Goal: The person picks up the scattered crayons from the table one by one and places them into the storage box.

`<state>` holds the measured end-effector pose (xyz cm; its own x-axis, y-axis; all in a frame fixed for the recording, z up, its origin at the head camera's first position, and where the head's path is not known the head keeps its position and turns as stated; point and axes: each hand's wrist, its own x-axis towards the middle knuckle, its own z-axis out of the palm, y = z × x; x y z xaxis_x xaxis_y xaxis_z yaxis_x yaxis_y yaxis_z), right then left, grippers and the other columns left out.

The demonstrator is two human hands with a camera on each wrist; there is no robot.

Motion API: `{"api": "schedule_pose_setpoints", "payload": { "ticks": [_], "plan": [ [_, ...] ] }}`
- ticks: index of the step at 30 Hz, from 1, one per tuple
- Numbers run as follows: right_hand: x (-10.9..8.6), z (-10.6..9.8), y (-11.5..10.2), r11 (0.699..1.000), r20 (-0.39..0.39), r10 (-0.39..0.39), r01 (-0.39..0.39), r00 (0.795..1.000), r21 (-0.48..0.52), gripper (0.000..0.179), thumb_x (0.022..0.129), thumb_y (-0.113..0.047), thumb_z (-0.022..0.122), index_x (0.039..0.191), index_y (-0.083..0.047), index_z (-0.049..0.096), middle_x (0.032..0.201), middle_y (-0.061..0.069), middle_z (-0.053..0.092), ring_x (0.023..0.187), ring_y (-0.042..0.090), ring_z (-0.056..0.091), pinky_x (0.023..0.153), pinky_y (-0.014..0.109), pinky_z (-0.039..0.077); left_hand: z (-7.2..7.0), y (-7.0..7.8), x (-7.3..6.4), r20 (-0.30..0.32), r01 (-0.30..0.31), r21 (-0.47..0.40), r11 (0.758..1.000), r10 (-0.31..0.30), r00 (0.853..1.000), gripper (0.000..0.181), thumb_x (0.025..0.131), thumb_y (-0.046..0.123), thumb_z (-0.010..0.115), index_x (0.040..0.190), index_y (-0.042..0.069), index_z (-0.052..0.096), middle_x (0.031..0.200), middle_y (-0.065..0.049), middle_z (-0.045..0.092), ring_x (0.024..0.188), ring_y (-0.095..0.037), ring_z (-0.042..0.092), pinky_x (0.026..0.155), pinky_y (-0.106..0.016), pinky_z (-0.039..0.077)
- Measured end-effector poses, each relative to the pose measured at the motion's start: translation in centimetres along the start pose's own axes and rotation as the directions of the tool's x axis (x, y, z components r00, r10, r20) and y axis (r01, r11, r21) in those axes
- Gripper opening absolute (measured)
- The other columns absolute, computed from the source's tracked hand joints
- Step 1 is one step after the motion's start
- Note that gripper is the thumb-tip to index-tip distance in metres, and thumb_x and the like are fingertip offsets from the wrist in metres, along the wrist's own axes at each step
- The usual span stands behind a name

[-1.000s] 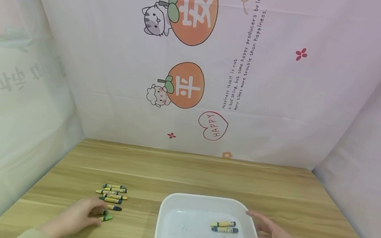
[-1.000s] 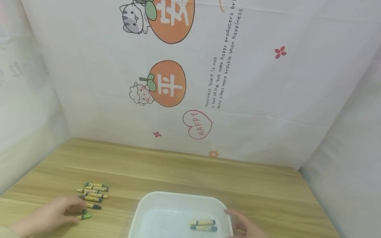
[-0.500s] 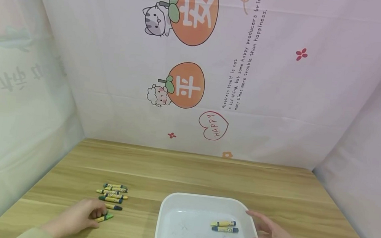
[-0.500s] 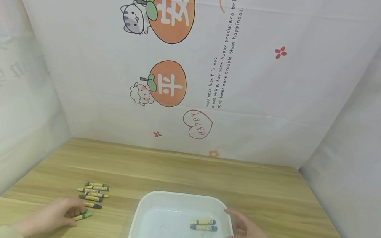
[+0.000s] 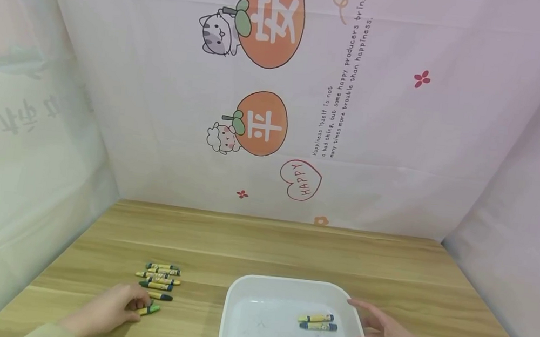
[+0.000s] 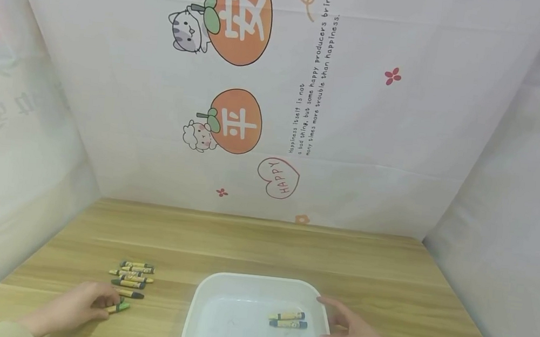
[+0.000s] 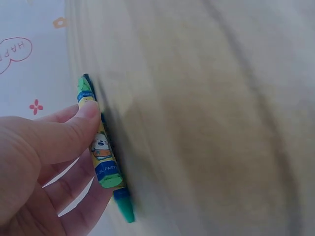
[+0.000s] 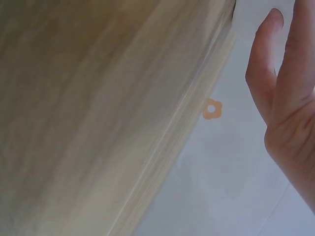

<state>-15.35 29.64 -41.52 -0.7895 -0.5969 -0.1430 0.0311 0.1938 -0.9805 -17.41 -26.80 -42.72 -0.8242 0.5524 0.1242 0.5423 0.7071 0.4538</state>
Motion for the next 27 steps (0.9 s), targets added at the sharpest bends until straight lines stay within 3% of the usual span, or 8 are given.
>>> {"api": "schedule_pose_setpoints", "payload": {
  "ticks": [7,15,20,27],
  "plan": [
    [0.2,0.1,-0.1,0.999,-0.025,-0.011,0.01,1.0,-0.032,0.07,0.092,-0.007,0.053,0.145,0.0,0.008,0.129,0.029,0.043,0.096,0.031,0.063,0.069,0.048,0.056,-0.7,1.5,1.3,-0.025,0.034,-0.003,0.999,-0.034,0.999,0.016,0.073,0.008,0.072,0.088,0.012,0.066,0.082,0.009,0.061,0.071,0.005,0.049,0.061,-0.019,0.046],
    [0.3,0.0,0.2,0.999,-0.018,-0.034,0.034,0.999,0.0,0.069,0.092,-0.005,0.052,0.145,0.0,0.009,0.128,0.028,0.042,0.097,0.03,0.062,0.067,0.05,0.055,-2.1,5.9,5.2,0.045,0.052,-0.072,0.996,-0.049,0.998,0.018,0.079,0.01,0.07,0.096,0.013,0.066,0.087,0.006,0.065,0.076,0.001,0.054,0.063,-0.019,0.047],
    [0.3,0.0,0.2,0.999,-0.029,-0.029,0.029,0.999,-0.014,0.068,0.092,-0.006,0.053,0.145,0.0,0.01,0.128,0.029,0.043,0.097,0.028,0.061,0.067,0.049,0.055,-2.3,8.7,7.8,0.059,-0.006,-0.083,0.997,0.011,0.998,0.017,0.081,0.01,0.068,0.098,0.013,0.066,0.087,0.003,0.066,0.078,-0.002,0.056,0.065,-0.02,0.048],
    [0.1,0.2,0.1,1.0,-0.029,-0.023,0.022,0.999,-0.015,0.07,0.091,-0.007,0.054,0.145,-0.001,0.01,0.128,0.027,0.043,0.097,0.029,0.062,0.068,0.048,0.056,-1.7,11.8,10.9,0.018,-0.092,-0.026,0.995,0.093,0.996,0.016,0.082,0.012,0.068,0.098,0.014,0.067,0.088,0.008,0.065,0.08,-0.002,0.057,0.069,-0.02,0.05]
  ]
}}
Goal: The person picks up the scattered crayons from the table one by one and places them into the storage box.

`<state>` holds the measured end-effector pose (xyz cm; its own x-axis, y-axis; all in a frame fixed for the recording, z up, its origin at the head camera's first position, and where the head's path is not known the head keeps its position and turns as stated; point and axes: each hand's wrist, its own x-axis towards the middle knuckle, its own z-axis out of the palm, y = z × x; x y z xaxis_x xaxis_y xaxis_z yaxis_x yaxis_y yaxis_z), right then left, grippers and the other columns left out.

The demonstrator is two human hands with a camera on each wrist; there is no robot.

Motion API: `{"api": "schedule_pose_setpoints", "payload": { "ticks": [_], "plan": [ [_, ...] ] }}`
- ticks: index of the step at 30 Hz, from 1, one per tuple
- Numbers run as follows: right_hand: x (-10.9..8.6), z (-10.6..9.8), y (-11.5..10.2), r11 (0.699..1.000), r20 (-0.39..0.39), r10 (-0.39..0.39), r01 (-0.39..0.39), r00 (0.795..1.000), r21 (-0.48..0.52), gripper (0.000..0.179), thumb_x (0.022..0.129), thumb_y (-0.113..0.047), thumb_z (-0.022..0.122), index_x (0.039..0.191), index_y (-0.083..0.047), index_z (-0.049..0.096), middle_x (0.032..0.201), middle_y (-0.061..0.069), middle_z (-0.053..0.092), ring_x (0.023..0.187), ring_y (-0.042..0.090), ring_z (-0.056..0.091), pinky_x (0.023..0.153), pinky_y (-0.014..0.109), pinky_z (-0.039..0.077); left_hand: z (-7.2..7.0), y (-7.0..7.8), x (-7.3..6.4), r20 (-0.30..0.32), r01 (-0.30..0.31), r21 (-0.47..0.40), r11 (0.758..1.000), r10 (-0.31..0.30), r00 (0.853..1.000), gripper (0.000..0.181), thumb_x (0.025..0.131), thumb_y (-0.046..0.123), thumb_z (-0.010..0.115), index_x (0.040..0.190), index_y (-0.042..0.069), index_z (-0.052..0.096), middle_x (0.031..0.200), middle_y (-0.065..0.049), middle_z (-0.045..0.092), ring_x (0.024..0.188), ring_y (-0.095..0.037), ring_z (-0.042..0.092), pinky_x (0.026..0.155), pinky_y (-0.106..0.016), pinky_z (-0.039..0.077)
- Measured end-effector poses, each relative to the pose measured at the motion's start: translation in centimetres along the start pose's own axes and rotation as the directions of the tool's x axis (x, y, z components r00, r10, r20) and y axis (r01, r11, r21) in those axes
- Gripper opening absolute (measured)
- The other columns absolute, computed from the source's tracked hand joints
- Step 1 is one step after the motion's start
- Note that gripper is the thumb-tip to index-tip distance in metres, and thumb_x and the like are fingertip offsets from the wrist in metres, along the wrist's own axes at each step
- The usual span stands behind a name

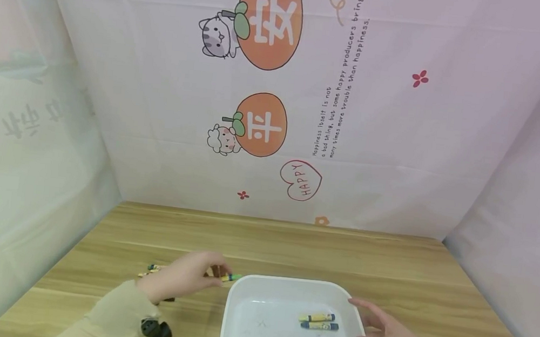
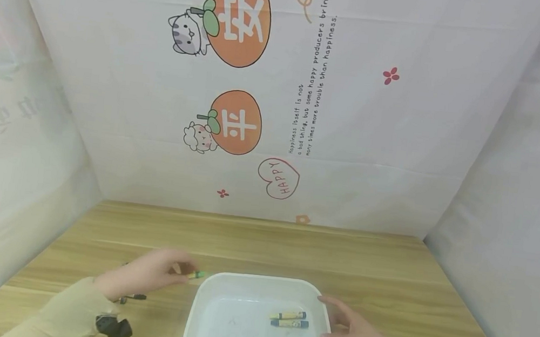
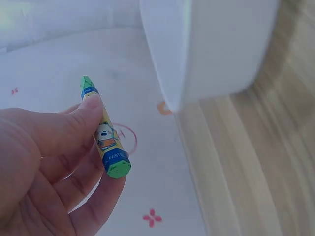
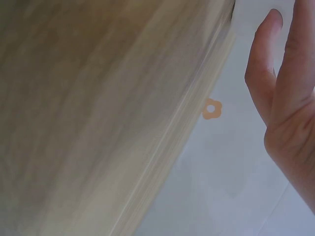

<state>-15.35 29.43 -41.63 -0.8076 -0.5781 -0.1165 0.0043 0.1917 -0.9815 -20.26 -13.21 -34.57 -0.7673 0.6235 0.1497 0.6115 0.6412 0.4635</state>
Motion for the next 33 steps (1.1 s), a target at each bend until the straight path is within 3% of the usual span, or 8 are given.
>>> {"api": "schedule_pose_setpoints", "payload": {
  "ticks": [4,7,15,21,26,31,33],
  "plan": [
    [0.0,-0.1,0.1,1.0,0.001,-0.001,0.001,1.0,0.001,0.071,0.091,-0.007,0.054,0.145,-0.001,0.01,0.128,0.028,0.042,0.097,0.029,0.062,0.068,0.048,0.055,0.5,2.0,2.0,-0.001,-0.036,-0.029,0.999,0.036,0.999,0.017,0.083,0.011,0.067,0.1,0.012,0.067,0.09,0.004,0.066,0.082,-0.005,0.059,0.071,-0.018,0.05],
    [0.0,-0.1,0.1,1.0,0.006,-0.012,0.012,1.0,0.011,0.07,0.091,-0.007,0.054,0.145,-0.001,0.009,0.128,0.027,0.042,0.097,0.029,0.062,0.067,0.049,0.055,1.4,3.5,3.7,0.033,-0.061,-0.061,0.996,0.063,0.997,0.018,0.084,0.009,0.066,0.102,0.01,0.066,0.093,0.0,0.067,0.084,-0.006,0.06,0.071,-0.015,0.05],
    [0.2,-0.3,0.2,1.0,0.014,0.003,-0.003,1.0,-0.001,0.068,0.092,-0.007,0.052,0.145,-0.002,0.009,0.13,0.031,0.04,0.098,0.027,0.061,0.067,0.048,0.055,5.2,6.7,8.0,0.159,-0.158,-0.025,0.987,0.16,0.974,0.018,0.083,0.013,0.068,0.101,0.015,0.067,0.095,0.007,0.067,0.08,0.004,0.056,0.071,-0.01,0.046],
    [0.3,-0.2,0.0,1.0,0.001,0.011,-0.011,1.0,-0.023,0.068,0.092,-0.008,0.053,0.145,-0.001,0.01,0.13,0.032,0.04,0.097,0.027,0.062,0.066,0.048,0.055,8.7,8.0,9.9,0.262,-0.215,0.007,0.977,0.206,0.943,0.015,0.082,0.013,0.07,0.096,0.015,0.067,0.087,0.009,0.066,0.074,0.007,0.054,0.067,-0.006,0.041],
    [0.2,-0.3,0.0,1.0,0.021,-0.002,0.002,1.0,0.001,0.067,0.093,-0.007,0.052,0.145,-0.003,0.011,0.13,0.029,0.042,0.099,0.024,0.062,0.067,0.048,0.055,10.7,8.5,11.0,0.319,-0.237,0.014,0.971,0.22,0.922,0.015,0.08,0.012,0.071,0.095,0.014,0.069,0.085,0.008,0.066,0.072,0.006,0.053,0.067,-0.005,0.04],
    [0.2,-0.4,0.1,1.0,0.033,-0.024,0.023,0.999,0.009,0.065,0.093,-0.006,0.051,0.145,-0.003,0.012,0.129,0.028,0.043,0.099,0.023,0.062,0.067,0.048,0.055,12.5,8.4,11.6,0.337,-0.311,0.04,0.95,0.28,0.899,0.016,0.078,0.012,0.073,0.093,0.012,0.069,0.086,0.007,0.069,0.073,0.007,0.053,0.068,-0.001,0.039],
    [0.1,-0.3,0.0,1.0,0.03,-0.021,0.02,0.999,0.007,0.066,0.093,-0.006,0.051,0.145,-0.003,0.012,0.129,0.027,0.044,0.098,0.024,0.063,0.066,0.048,0.055,13.2,8.3,11.8,0.33,-0.329,0.055,0.943,0.293,0.897,0.016,0.076,0.013,0.074,0.091,0.012,0.069,0.085,0.007,0.069,0.072,0.008,0.052,0.067,0.0,0.037]
  ]
}}
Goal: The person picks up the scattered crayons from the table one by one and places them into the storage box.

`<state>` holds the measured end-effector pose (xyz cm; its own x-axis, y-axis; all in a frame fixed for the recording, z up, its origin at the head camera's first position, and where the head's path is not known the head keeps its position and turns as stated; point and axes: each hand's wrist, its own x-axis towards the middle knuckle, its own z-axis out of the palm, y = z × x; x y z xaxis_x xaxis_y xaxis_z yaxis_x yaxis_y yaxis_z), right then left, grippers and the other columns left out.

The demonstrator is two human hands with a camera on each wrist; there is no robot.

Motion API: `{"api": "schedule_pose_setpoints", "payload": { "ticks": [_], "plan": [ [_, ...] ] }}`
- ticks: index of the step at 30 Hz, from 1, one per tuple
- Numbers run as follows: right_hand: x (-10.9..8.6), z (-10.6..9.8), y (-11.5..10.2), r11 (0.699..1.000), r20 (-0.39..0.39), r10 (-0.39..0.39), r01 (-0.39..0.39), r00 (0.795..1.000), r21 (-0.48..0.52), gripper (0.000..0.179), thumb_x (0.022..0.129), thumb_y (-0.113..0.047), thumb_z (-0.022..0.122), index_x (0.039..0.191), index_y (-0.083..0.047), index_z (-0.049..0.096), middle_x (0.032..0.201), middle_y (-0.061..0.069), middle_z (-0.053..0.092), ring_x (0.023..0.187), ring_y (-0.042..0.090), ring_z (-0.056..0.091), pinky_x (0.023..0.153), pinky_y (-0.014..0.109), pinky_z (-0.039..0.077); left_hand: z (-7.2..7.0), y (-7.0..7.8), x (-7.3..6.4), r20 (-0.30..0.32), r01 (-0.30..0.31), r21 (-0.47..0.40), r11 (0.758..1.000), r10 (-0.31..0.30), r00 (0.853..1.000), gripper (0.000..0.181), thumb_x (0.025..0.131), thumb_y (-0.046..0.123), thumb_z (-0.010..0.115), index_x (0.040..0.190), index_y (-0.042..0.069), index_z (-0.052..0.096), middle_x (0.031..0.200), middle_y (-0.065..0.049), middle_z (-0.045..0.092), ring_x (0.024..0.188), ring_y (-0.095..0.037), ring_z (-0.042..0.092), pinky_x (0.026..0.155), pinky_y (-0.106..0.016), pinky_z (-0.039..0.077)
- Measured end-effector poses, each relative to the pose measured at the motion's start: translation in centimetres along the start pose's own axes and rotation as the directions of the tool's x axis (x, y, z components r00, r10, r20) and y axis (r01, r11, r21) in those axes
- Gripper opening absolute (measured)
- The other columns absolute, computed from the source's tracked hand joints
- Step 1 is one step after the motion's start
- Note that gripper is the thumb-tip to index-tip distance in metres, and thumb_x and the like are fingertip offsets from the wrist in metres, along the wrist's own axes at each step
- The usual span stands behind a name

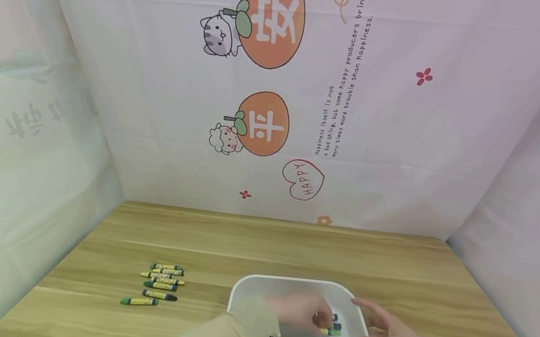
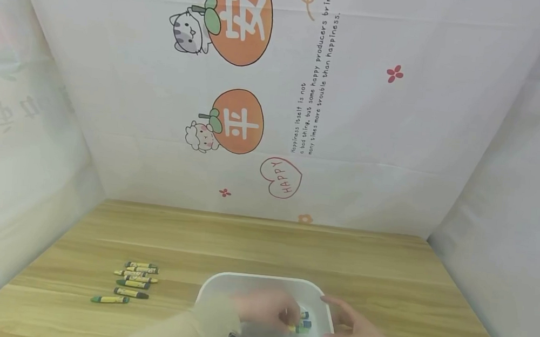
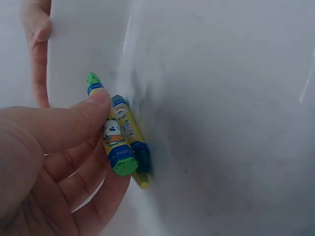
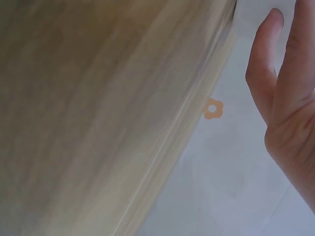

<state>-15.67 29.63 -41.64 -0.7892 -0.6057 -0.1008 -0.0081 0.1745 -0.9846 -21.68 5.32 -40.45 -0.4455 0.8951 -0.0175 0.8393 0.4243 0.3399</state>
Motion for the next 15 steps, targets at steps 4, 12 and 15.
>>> {"api": "schedule_pose_setpoints", "payload": {
  "ticks": [4,12,15],
  "plan": [
    [0.0,0.0,0.0,1.0,-0.001,0.013,-0.013,1.0,0.001,0.067,0.092,-0.007,0.052,0.146,-0.004,0.012,0.128,0.023,0.046,0.097,0.025,0.063,0.067,0.049,0.055,0.7,-0.1,0.4,-0.012,0.021,0.017,1.0,-0.021,1.0,0.017,0.074,0.013,0.077,0.089,0.012,0.068,0.081,0.007,0.068,0.068,0.008,0.051,0.064,-0.001,0.037],
    [0.2,-0.2,0.2,0.997,0.038,-0.004,0.001,0.999,0.075,0.065,0.092,-0.003,0.05,0.145,-0.006,0.013,0.126,0.02,0.049,0.1,0.025,0.062,0.07,0.051,0.054,1.1,-0.4,0.7,-0.022,0.095,-0.036,0.995,-0.096,0.995,0.018,0.074,0.012,0.076,0.09,0.013,0.068,0.08,0.007,0.067,0.068,0.006,0.051,0.064,-0.004,0.039],
    [0.2,-0.3,0.2,0.997,0.036,0.002,-0.005,0.999,0.075,0.065,0.093,-0.004,0.05,0.145,-0.006,0.012,0.127,0.02,0.049,0.101,0.023,0.063,0.07,0.052,0.054,1.3,-0.6,0.8,-0.026,0.113,-0.045,0.993,-0.114,0.993,0.018,0.075,0.012,0.075,0.093,0.014,0.068,0.082,0.008,0.066,0.07,0.006,0.051,0.065,-0.005,0.04]
  ]
}}
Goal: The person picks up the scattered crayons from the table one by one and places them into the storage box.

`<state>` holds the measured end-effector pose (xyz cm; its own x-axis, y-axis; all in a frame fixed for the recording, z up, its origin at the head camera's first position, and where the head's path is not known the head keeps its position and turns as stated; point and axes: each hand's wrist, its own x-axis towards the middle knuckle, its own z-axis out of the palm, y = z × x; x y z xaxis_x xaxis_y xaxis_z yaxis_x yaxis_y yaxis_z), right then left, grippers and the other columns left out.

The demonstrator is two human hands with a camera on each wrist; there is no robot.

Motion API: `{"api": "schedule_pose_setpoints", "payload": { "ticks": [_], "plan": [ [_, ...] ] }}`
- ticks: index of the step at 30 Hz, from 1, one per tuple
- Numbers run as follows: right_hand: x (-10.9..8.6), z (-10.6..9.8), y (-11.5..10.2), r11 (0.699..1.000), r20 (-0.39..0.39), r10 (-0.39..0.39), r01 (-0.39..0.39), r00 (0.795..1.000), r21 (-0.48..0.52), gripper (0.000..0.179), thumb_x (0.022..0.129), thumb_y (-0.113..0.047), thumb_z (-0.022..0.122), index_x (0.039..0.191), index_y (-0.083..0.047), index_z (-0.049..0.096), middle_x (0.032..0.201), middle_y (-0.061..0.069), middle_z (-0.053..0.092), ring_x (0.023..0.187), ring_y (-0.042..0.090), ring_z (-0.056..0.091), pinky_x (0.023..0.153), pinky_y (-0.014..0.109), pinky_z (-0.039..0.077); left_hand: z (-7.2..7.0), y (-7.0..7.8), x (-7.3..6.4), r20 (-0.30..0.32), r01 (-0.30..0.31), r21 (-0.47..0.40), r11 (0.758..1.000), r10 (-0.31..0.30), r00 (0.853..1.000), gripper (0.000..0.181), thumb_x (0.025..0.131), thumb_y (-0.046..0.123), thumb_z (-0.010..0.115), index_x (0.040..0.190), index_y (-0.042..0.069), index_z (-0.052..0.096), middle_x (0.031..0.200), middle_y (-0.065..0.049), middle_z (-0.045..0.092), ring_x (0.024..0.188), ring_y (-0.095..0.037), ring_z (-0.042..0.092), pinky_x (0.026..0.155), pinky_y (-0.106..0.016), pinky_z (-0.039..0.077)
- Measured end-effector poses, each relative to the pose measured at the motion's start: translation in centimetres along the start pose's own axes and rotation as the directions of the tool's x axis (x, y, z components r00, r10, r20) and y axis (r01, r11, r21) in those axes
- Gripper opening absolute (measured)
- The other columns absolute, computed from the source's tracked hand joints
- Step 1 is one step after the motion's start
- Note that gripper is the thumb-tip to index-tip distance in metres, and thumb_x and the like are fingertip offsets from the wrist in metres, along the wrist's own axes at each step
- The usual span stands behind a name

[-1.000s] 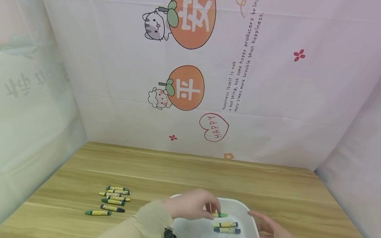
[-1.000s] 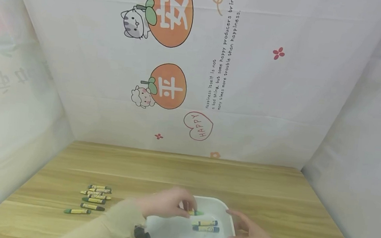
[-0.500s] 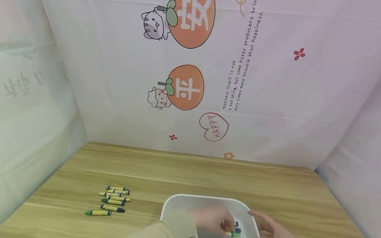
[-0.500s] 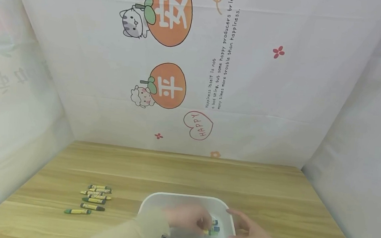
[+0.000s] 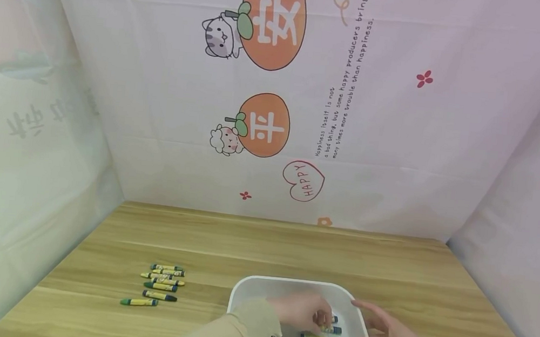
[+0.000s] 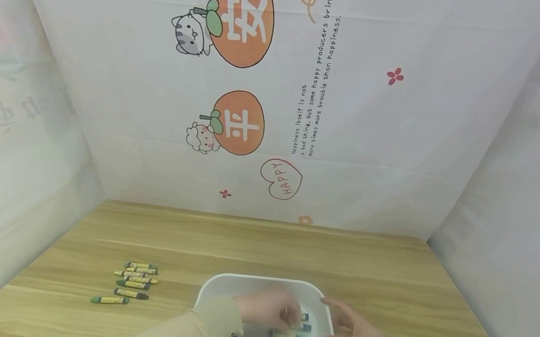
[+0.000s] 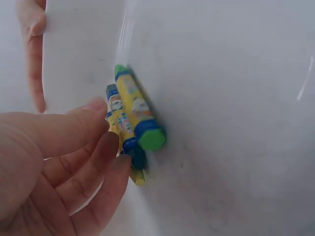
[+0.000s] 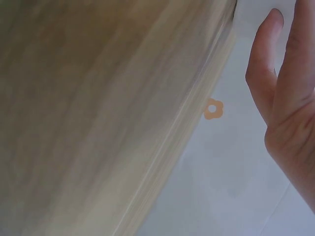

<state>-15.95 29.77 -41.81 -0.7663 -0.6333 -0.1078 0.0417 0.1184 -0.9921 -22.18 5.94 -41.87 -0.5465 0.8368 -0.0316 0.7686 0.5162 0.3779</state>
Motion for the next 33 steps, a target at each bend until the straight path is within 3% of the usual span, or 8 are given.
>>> {"api": "schedule_pose_setpoints", "payload": {
  "ticks": [5,12,16,22,33],
  "plan": [
    [0.0,0.0,0.0,1.0,0.005,0.004,-0.004,1.0,0.013,0.065,0.093,-0.003,0.05,0.145,-0.006,0.012,0.127,0.019,0.049,0.102,0.026,0.062,0.072,0.053,0.054,-0.5,0.0,-0.3,0.006,0.028,-0.029,0.999,-0.028,1.0,0.019,0.076,0.011,0.073,0.095,0.014,0.068,0.084,0.007,0.067,0.071,0.005,0.053,0.066,-0.006,0.041],
    [0.1,-0.1,0.0,0.999,0.006,0.026,-0.026,1.0,0.036,0.065,0.093,-0.004,0.049,0.145,-0.006,0.011,0.124,0.014,0.051,0.102,0.029,0.061,0.072,0.055,0.053,-2.4,0.5,-1.4,-0.006,0.031,-0.072,0.997,-0.031,0.999,0.019,0.078,0.013,0.073,0.096,0.013,0.068,0.085,0.006,0.067,0.07,0.005,0.053,0.065,-0.008,0.041],
    [0.1,0.0,0.0,1.0,0.0,0.013,-0.013,1.0,0.004,0.064,0.093,-0.003,0.049,0.145,-0.006,0.012,0.124,0.018,0.05,0.101,0.028,0.061,0.071,0.053,0.053,-3.4,0.7,-2.2,-0.018,0.025,-0.11,0.994,-0.027,0.999,0.019,0.079,0.012,0.072,0.098,0.012,0.066,0.088,0.005,0.067,0.074,0.004,0.055,0.066,-0.008,0.042],
    [-0.1,0.1,0.0,0.999,-0.015,-0.012,0.011,1.0,-0.05,0.065,0.093,-0.004,0.05,0.145,-0.004,0.011,0.128,0.027,0.044,0.099,0.027,0.062,0.068,0.051,0.055,-4.9,0.8,-3.3,-0.036,0.004,-0.099,0.995,-0.007,0.999,0.019,0.082,0.013,0.07,0.1,0.013,0.066,0.091,0.006,0.067,0.078,0.004,0.056,0.068,-0.008,0.043],
    [-0.1,0.2,0.1,0.999,-0.038,0.006,-0.008,0.999,-0.049,0.067,0.093,-0.005,0.051,0.145,-0.004,0.01,0.129,0.027,0.043,0.099,0.029,0.061,0.069,0.051,0.055,-6.9,0.5,-6.6,-0.1,0.004,-0.164,0.986,-0.02,0.995,0.021,0.082,0.013,0.069,0.103,0.012,0.065,0.099,0.002,0.067,0.081,0.004,0.058,0.073,-0.011,0.047]
  ]
}}
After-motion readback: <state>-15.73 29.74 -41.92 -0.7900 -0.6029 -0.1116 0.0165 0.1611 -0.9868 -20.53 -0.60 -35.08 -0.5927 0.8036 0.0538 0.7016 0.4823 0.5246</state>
